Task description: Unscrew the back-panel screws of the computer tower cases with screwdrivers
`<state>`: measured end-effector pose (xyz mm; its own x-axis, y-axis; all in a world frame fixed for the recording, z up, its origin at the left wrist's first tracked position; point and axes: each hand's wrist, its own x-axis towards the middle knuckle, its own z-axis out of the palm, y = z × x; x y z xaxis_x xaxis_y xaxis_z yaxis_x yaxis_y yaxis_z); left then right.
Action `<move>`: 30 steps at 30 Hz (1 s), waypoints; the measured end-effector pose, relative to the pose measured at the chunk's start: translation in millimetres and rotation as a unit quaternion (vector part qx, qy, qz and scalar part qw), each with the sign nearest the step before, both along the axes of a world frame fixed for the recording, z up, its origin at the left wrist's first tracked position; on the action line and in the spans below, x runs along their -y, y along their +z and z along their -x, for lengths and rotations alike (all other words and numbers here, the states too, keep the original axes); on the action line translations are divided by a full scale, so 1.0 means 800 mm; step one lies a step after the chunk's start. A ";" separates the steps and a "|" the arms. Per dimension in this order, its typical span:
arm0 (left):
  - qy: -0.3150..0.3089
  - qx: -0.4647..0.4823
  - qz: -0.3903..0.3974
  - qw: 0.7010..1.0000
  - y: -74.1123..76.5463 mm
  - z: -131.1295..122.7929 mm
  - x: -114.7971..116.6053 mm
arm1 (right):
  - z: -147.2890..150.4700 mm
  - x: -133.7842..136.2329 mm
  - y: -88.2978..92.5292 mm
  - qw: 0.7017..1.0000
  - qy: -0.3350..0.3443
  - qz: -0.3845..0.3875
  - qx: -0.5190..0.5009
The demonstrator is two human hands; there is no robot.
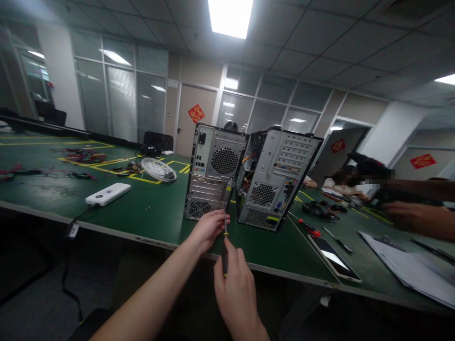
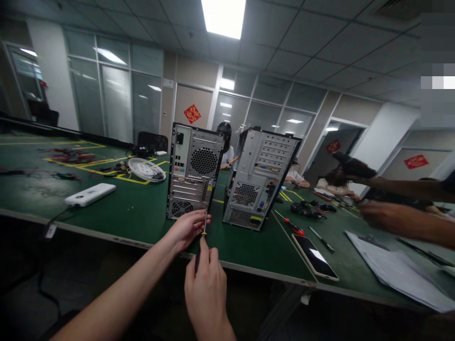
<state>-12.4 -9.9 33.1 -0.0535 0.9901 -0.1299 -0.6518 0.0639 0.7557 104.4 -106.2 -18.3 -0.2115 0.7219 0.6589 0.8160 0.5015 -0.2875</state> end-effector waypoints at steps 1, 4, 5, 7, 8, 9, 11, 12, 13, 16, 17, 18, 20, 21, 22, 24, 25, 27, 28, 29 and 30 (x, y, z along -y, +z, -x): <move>0.002 -0.003 0.000 1.000 0.000 0.000 0.000 | 0.000 0.000 0.000 1.000 0.000 -0.002 -0.001; 0.004 -0.003 -0.008 1.000 -0.003 0.000 -0.002 | 0.001 0.000 0.000 1.000 0.000 -0.009 -0.004; 0.003 -0.001 -0.012 1.000 -0.004 0.000 -0.003 | 0.001 0.001 -0.001 1.000 0.000 -0.011 -0.004; -0.003 0.002 -0.019 1.000 -0.005 0.001 -0.003 | 0.002 0.001 -0.001 1.000 0.002 -0.010 -0.003; -0.004 0.001 -0.021 1.000 -0.004 0.001 -0.002 | 0.002 0.001 -0.001 1.000 0.003 -0.009 -0.003; -0.004 -0.003 -0.021 1.000 -0.003 0.001 -0.001 | 0.002 0.001 -0.002 1.000 0.003 -0.009 -0.003; 0.001 -0.014 -0.014 1.000 0.000 0.002 0.002 | 0.003 0.002 -0.002 1.000 0.003 -0.010 -0.006; 0.003 -0.020 -0.009 1.000 0.002 0.002 0.003 | 0.004 0.002 -0.002 1.000 0.004 -0.010 -0.007; 0.003 -0.023 -0.005 1.000 0.003 0.002 0.004 | 0.004 0.002 -0.002 1.000 0.004 -0.009 -0.009; -0.001 -0.019 -0.005 1.000 0.003 0.002 0.002 | 0.004 0.000 0.000 1.000 0.002 -0.004 -0.009; -0.002 -0.015 -0.009 1.000 0.002 0.002 0.001 | 0.004 0.000 0.000 1.000 0.003 -0.003 -0.008; -0.002 -0.011 -0.013 1.000 0.000 0.002 0.000 | 0.004 -0.001 0.001 1.000 0.004 -0.004 -0.007; 0.000 -0.008 -0.016 1.000 -0.003 0.002 -0.002 | 0.003 -0.002 0.001 1.000 0.006 -0.008 -0.006; 0.002 -0.008 -0.014 1.000 -0.004 0.002 -0.003 | 0.002 -0.002 0.001 1.000 0.006 -0.010 -0.006; 0.005 -0.008 -0.011 1.000 -0.004 0.002 -0.003 | 0.002 -0.002 0.001 1.000 0.007 -0.013 -0.005; 0.015 -0.004 -0.008 1.000 -0.005 0.002 -0.004 | 0.001 -0.002 0.000 1.000 0.010 -0.015 -0.003; 0.020 0.003 -0.007 1.000 -0.005 0.002 -0.005 | 0.000 -0.002 -0.001 1.000 0.013 -0.016 -0.002; 0.029 0.021 -0.003 0.999 -0.004 0.002 -0.008 | -0.001 -0.002 -0.001 1.000 0.018 -0.019 0.000; 0.033 0.030 0.001 0.999 -0.004 0.002 -0.010 | -0.001 -0.002 -0.002 1.000 0.018 -0.019 0.002; 0.036 0.040 0.007 0.999 -0.004 0.002 -0.012 | -0.001 -0.002 -0.002 1.000 0.018 -0.020 0.002; 0.039 0.047 0.014 0.998 -0.005 0.002 -0.013 | -0.002 -0.002 -0.002 1.000 0.018 -0.020 0.002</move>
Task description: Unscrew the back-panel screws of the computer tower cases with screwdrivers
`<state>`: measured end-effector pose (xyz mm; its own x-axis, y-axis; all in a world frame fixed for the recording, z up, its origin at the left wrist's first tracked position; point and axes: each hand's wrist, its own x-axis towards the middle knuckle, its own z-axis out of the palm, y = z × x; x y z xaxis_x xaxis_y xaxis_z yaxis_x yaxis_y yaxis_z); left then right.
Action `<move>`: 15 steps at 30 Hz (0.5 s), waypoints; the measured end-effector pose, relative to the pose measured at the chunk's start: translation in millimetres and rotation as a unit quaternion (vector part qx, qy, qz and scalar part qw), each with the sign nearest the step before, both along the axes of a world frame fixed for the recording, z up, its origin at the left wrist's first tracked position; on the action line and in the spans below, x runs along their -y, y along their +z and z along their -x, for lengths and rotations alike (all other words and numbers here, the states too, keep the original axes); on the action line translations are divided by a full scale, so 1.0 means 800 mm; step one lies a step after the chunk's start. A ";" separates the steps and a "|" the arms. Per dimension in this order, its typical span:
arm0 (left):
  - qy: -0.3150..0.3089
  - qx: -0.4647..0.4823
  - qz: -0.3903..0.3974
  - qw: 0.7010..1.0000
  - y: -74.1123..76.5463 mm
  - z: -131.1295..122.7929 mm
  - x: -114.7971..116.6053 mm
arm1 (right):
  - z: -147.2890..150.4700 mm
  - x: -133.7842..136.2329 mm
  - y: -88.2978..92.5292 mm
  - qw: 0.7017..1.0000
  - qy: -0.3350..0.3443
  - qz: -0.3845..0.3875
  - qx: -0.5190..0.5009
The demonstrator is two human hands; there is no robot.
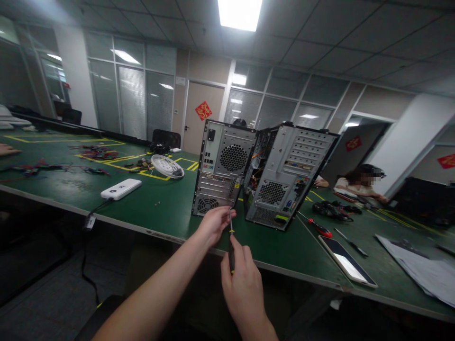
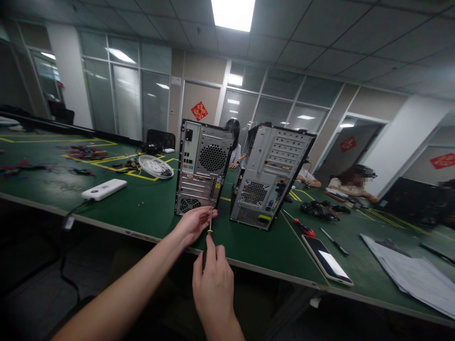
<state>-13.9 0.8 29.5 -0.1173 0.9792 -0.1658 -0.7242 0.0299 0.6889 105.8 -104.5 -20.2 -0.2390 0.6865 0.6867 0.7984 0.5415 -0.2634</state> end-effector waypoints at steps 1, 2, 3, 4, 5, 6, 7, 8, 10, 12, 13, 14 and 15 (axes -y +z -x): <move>0.002 0.007 0.006 1.000 0.000 0.000 -0.001 | 0.000 0.000 0.000 1.000 0.000 0.000 -0.001; 0.005 0.014 0.010 1.000 0.000 -0.001 -0.002 | -0.001 0.000 0.000 1.000 0.001 0.000 -0.002; 0.008 0.019 0.012 1.000 0.000 -0.001 -0.003 | -0.001 0.000 0.000 1.000 0.002 0.000 -0.002; 0.009 0.023 0.014 1.000 0.000 -0.002 -0.003 | -0.001 0.001 0.001 1.000 0.002 0.000 -0.002; 0.012 0.027 0.014 0.999 -0.001 -0.002 -0.004 | -0.002 0.002 0.001 1.000 0.002 0.000 -0.001; 0.014 0.030 0.014 0.999 -0.001 -0.002 -0.004 | -0.003 0.003 0.002 1.000 0.003 -0.001 0.001; 0.016 0.032 0.014 0.999 -0.001 -0.002 -0.004 | -0.003 0.005 0.002 1.000 0.005 -0.004 0.001; 0.018 0.034 0.014 0.999 -0.002 -0.002 -0.004 | -0.004 0.006 0.003 1.000 0.007 -0.008 0.000; 0.017 0.035 0.015 0.999 -0.003 0.000 -0.004 | -0.007 0.009 0.004 1.000 0.014 -0.016 -0.002; 0.013 0.037 0.016 0.999 -0.004 0.003 -0.003 | -0.009 0.012 0.005 0.999 0.020 -0.024 -0.005; 0.011 0.039 0.016 0.999 -0.004 0.005 -0.003 | -0.010 0.013 0.006 0.999 0.023 -0.027 -0.005; 0.009 0.042 0.017 0.999 -0.004 0.006 -0.003 | -0.011 0.014 0.006 0.999 0.024 -0.030 -0.006; 0.008 0.047 0.018 0.999 -0.003 0.008 -0.002 | -0.011 0.015 0.006 0.999 0.025 -0.033 -0.007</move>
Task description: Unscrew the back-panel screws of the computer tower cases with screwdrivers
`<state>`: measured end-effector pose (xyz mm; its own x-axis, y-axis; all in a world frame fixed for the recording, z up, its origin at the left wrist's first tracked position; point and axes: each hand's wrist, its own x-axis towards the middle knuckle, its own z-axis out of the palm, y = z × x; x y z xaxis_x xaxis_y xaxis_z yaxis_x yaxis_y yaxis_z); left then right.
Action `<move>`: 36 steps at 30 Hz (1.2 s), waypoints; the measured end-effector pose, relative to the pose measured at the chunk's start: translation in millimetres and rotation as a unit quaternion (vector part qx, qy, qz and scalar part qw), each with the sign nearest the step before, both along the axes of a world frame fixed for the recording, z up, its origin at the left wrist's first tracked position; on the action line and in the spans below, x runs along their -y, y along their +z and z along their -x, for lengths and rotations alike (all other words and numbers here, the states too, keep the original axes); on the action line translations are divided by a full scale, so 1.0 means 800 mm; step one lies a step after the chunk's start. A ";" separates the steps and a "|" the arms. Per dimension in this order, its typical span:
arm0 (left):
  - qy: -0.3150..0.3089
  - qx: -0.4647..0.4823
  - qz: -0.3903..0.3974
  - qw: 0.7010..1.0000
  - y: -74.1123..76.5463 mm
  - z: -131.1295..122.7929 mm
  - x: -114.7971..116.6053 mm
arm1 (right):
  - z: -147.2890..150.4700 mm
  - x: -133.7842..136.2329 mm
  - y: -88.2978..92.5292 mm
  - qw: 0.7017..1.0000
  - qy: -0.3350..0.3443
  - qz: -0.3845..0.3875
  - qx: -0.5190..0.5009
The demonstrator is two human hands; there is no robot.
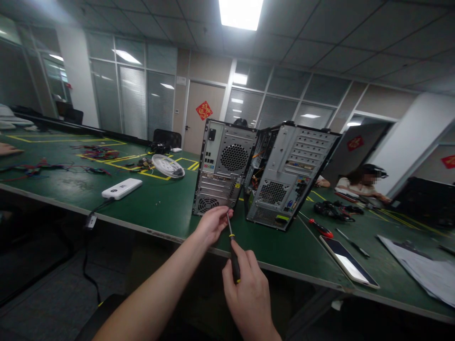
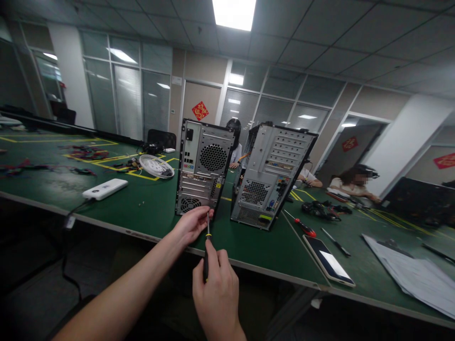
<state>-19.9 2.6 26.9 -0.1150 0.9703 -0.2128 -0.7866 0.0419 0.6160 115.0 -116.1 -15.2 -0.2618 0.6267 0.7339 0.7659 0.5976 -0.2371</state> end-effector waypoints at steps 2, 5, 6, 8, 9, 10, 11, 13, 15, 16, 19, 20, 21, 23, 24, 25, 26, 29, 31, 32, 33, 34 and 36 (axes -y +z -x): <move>-0.001 0.017 0.006 1.000 0.002 0.002 0.000 | -0.001 0.001 0.000 1.000 0.003 -0.008 -0.001; -0.005 0.051 0.014 0.999 0.005 0.004 0.001 | -0.001 0.003 0.000 1.000 0.005 -0.019 0.000; -0.007 0.062 0.016 0.998 0.007 0.004 0.002 | -0.001 0.004 0.000 1.000 0.005 -0.022 0.000; -0.008 0.078 0.022 0.997 0.011 0.004 0.004 | 0.000 0.005 -0.001 1.000 0.003 -0.025 -0.003; -0.008 0.085 0.025 0.996 0.013 0.004 0.006 | 0.000 0.006 -0.001 1.000 0.001 -0.026 -0.004; -0.007 0.090 0.028 0.996 0.014 0.004 0.007 | 0.000 0.006 -0.001 1.000 0.000 -0.027 -0.006; -0.007 0.095 0.030 0.995 0.016 0.004 0.008 | 0.001 0.006 -0.001 1.000 -0.001 -0.027 -0.006; -0.007 0.105 0.032 0.994 0.018 0.005 0.010 | 0.001 0.007 -0.002 1.000 -0.003 -0.029 -0.003; -0.006 0.112 0.032 0.993 0.018 0.005 0.010 | 0.001 0.007 -0.002 1.000 -0.004 -0.031 0.001; -0.005 0.116 0.031 0.993 0.017 0.006 0.010 | 0.001 0.007 -0.002 0.999 -0.006 -0.033 0.003; -0.001 0.127 0.027 0.992 0.015 0.008 0.008 | 0.000 0.007 -0.002 0.999 -0.015 -0.038 0.009; -0.002 0.130 0.025 0.991 0.014 0.009 0.008 | 0.000 0.007 -0.002 0.999 -0.019 -0.040 0.012; -0.002 0.133 0.024 0.991 0.013 0.009 0.007 | 0.000 0.007 -0.002 0.999 -0.022 -0.040 0.013; -0.002 0.138 0.024 0.990 0.012 0.010 0.006 | 0.000 0.008 -0.002 0.999 -0.025 -0.039 0.015; -0.002 0.142 0.023 0.990 0.011 0.010 0.005 | 0.001 0.008 -0.002 0.999 -0.026 -0.040 0.016; 0.000 0.146 0.022 0.989 0.010 0.010 0.005 | 0.001 0.008 -0.002 0.999 -0.027 -0.041 0.017; 0.002 0.149 0.021 0.989 0.009 0.010 0.004 | 0.001 0.009 -0.002 0.999 -0.028 -0.044 0.017; 0.006 0.150 0.016 0.989 0.006 0.010 0.003 | 0.000 0.009 -0.001 0.998 -0.029 -0.048 0.020; 0.008 0.146 0.018 0.989 0.005 0.011 0.002 | -0.001 0.009 -0.001 0.998 -0.030 -0.049 0.023; 0.010 0.144 0.020 0.989 0.005 0.011 0.002 | -0.002 0.008 -0.001 0.998 -0.032 -0.051 0.023; 0.013 0.143 0.023 0.989 0.005 0.011 0.002 | -0.002 0.008 -0.001 0.998 -0.033 -0.052 0.024; 0.014 0.143 0.026 0.989 0.005 0.011 0.002 | -0.003 0.008 -0.001 0.998 -0.035 -0.054 0.024; 0.017 0.143 0.028 0.989 0.006 0.011 0.003 | -0.003 0.008 -0.002 0.997 -0.039 -0.057 0.025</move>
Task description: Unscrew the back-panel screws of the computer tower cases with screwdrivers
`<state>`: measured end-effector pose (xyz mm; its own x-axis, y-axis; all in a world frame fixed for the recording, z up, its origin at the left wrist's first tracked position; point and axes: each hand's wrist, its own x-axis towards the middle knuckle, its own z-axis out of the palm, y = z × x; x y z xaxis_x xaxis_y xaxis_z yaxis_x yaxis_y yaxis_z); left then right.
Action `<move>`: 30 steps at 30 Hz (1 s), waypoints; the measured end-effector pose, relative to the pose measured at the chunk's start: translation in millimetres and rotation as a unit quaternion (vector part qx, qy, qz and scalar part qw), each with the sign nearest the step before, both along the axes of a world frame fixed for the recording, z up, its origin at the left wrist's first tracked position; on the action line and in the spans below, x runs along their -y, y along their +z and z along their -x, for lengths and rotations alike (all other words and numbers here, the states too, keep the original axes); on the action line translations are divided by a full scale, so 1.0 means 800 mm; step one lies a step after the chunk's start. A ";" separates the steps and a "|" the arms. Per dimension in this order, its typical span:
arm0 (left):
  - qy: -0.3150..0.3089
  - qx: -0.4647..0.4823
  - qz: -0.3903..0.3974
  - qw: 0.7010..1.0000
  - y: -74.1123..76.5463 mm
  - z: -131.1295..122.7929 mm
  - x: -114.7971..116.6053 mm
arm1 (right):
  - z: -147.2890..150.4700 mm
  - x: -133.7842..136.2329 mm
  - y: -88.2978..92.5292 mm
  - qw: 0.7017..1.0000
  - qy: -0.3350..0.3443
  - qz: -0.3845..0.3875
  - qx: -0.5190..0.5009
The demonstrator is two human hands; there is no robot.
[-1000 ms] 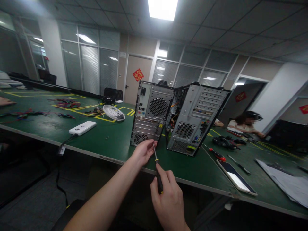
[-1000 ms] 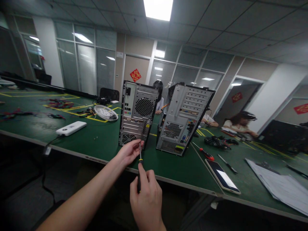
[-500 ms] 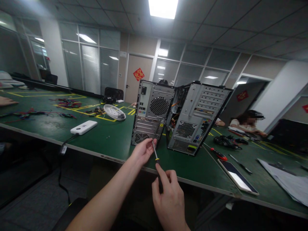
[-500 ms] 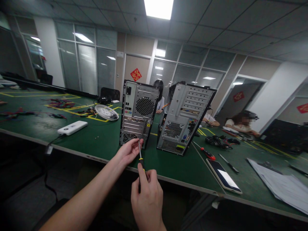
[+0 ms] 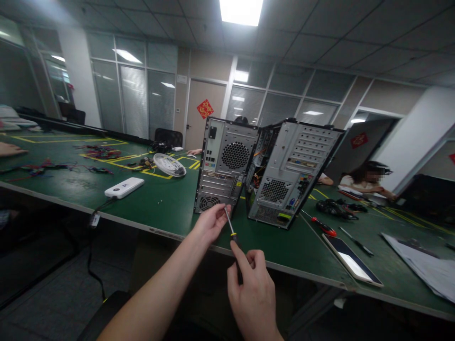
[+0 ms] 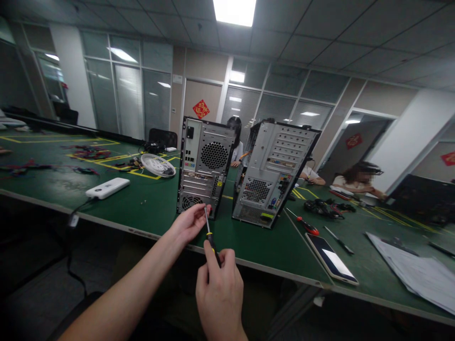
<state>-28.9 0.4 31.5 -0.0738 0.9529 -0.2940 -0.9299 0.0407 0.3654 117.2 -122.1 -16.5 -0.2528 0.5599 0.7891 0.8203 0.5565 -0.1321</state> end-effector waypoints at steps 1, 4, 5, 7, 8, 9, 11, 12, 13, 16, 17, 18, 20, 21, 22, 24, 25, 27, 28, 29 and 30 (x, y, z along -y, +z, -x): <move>0.000 -0.001 0.000 1.000 0.001 0.000 0.001 | 0.000 0.000 0.000 1.000 -0.001 0.000 0.001; -0.002 -0.011 0.001 1.000 0.004 -0.004 0.003 | 0.003 0.002 -0.002 1.000 -0.005 0.007 0.011; -0.004 -0.017 0.001 1.000 0.005 -0.006 0.004 | 0.003 0.002 -0.003 1.000 -0.007 0.012 0.016; -0.008 -0.028 -0.003 1.000 0.007 -0.010 0.006 | 0.005 0.001 -0.005 0.999 -0.012 0.019 0.024; -0.009 -0.034 -0.007 0.999 0.007 -0.012 0.006 | 0.005 0.000 -0.006 0.999 -0.015 0.020 0.026; -0.009 -0.039 -0.012 0.999 0.007 -0.014 0.005 | 0.005 -0.001 -0.006 0.999 -0.018 0.021 0.025; -0.010 -0.049 -0.020 0.999 0.006 -0.017 0.004 | 0.004 -0.004 -0.007 0.999 -0.021 0.023 0.020; -0.012 -0.054 -0.024 0.998 0.006 -0.019 0.003 | 0.004 -0.006 -0.007 0.999 -0.021 0.025 0.017; -0.014 -0.060 -0.028 0.998 0.005 -0.020 0.002 | 0.003 -0.007 -0.007 0.999 -0.020 0.027 0.013; -0.023 -0.074 -0.038 0.996 0.002 -0.021 0.002 | 0.003 -0.010 -0.009 0.999 -0.020 0.035 0.004; -0.025 -0.076 -0.042 0.996 0.002 -0.021 0.002 | 0.003 -0.010 -0.009 0.999 -0.020 0.036 0.001; -0.026 -0.079 -0.044 0.996 0.001 -0.021 0.002 | 0.003 -0.011 -0.010 0.999 -0.018 0.038 -0.002; -0.029 -0.084 -0.051 0.995 0.000 -0.021 0.002 | 0.003 -0.014 -0.012 0.999 -0.015 0.042 -0.008; -0.029 -0.086 -0.053 0.994 0.000 -0.021 0.003 | 0.004 -0.015 -0.013 0.999 -0.015 0.044 -0.010; -0.030 -0.089 -0.056 0.994 0.000 -0.022 0.003 | 0.005 -0.016 -0.013 0.999 -0.016 0.047 -0.011; -0.029 -0.094 -0.060 0.993 0.000 -0.022 0.003 | 0.006 -0.019 -0.014 0.998 -0.020 0.052 -0.011; -0.027 -0.096 -0.062 0.993 0.000 -0.023 0.003 | 0.006 -0.020 -0.014 0.998 -0.022 0.054 -0.010; -0.023 -0.100 -0.065 0.993 0.000 -0.024 0.002 | 0.007 -0.022 -0.013 0.998 -0.024 0.058 -0.009; -0.021 -0.101 -0.067 0.992 0.000 -0.024 0.002 | 0.008 -0.023 -0.013 0.998 -0.023 0.059 -0.009; -0.021 -0.102 -0.068 0.992 0.000 -0.024 0.002 | 0.008 -0.023 -0.013 0.998 -0.022 0.059 -0.009; -0.020 -0.102 -0.068 0.992 0.000 -0.024 0.002 | 0.008 -0.023 -0.012 0.998 -0.020 0.058 -0.010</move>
<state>-9.5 -1.3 31.5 -0.0801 0.9863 -0.1443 -0.8342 0.0129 0.5512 110.5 -103.4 -26.4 -0.2131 0.6576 0.7226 0.8377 0.5036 -0.2112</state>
